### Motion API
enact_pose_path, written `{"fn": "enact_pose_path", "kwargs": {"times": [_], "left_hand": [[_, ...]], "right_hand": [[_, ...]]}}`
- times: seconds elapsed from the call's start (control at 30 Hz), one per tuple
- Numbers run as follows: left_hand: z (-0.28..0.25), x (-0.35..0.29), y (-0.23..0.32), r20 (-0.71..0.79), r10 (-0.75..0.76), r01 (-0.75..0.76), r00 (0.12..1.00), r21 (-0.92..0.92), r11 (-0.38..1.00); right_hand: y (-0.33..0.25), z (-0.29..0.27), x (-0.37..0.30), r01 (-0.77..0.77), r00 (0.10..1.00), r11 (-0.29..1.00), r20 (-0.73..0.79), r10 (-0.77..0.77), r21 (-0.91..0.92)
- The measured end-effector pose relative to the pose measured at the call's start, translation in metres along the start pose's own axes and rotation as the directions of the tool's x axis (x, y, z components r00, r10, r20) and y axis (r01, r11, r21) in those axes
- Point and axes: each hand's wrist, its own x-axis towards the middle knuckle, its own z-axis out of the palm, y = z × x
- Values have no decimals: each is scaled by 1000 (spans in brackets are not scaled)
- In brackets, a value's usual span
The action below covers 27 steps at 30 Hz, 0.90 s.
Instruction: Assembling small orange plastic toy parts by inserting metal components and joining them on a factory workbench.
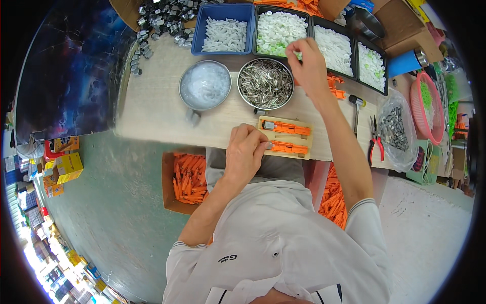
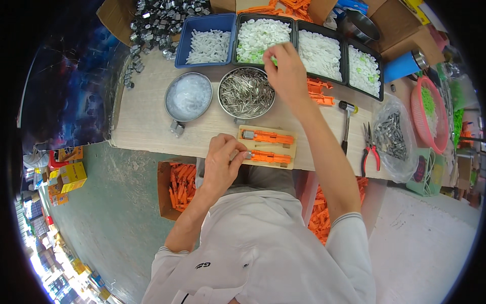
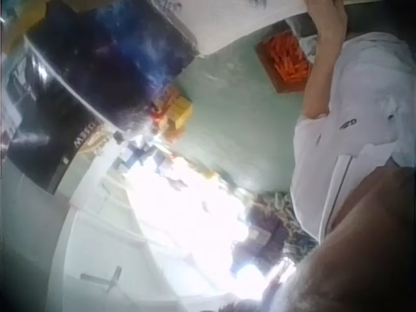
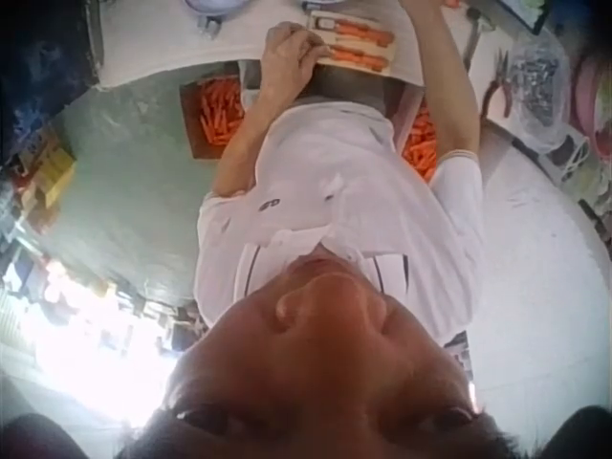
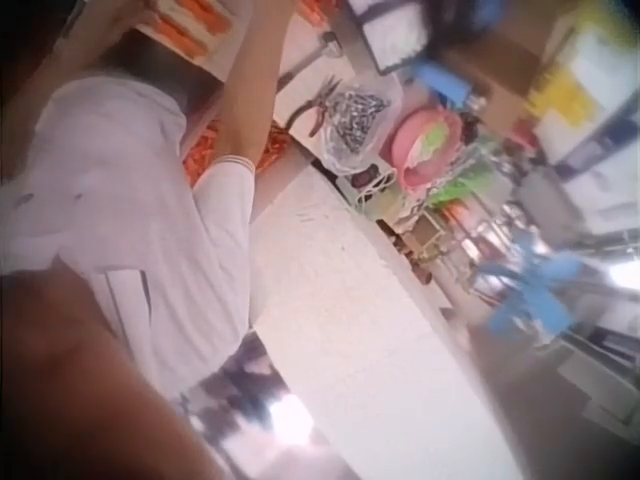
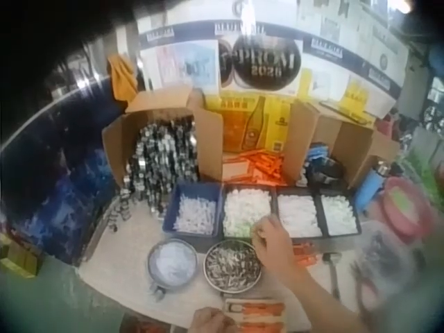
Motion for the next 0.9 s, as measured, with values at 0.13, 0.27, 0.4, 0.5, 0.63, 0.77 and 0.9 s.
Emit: {"fn": "enact_pose_path", "kwargs": {"times": [0.13,0.27,0.4,0.5,0.63,0.77,0.9], "left_hand": [[-9,14,2,125,-37,25,991,103,994],[-7,46,5,91,57,-71,994,156,985],[19,93,-11,-90,242,-164,966,507,846],[27,110,-20,6,214,-172,977,616,768],[25,114,-24,56,175,-176,983,566,806],[22,112,-27,13,235,-207,972,526,825],[20,106,-26,-40,334,-275,942,481,832]], "right_hand": [[-52,-24,-56,-188,981,929,107,162,318],[-82,-45,-108,-324,946,856,162,282,402],[-99,-58,-141,-492,867,686,234,439,537],[-99,-67,-149,-550,830,645,259,495,530],[-91,-73,-147,-560,817,611,252,518,559],[-83,-63,-129,-682,673,368,344,655,632],[-79,-42,-105,-702,614,228,411,674,674]]}}
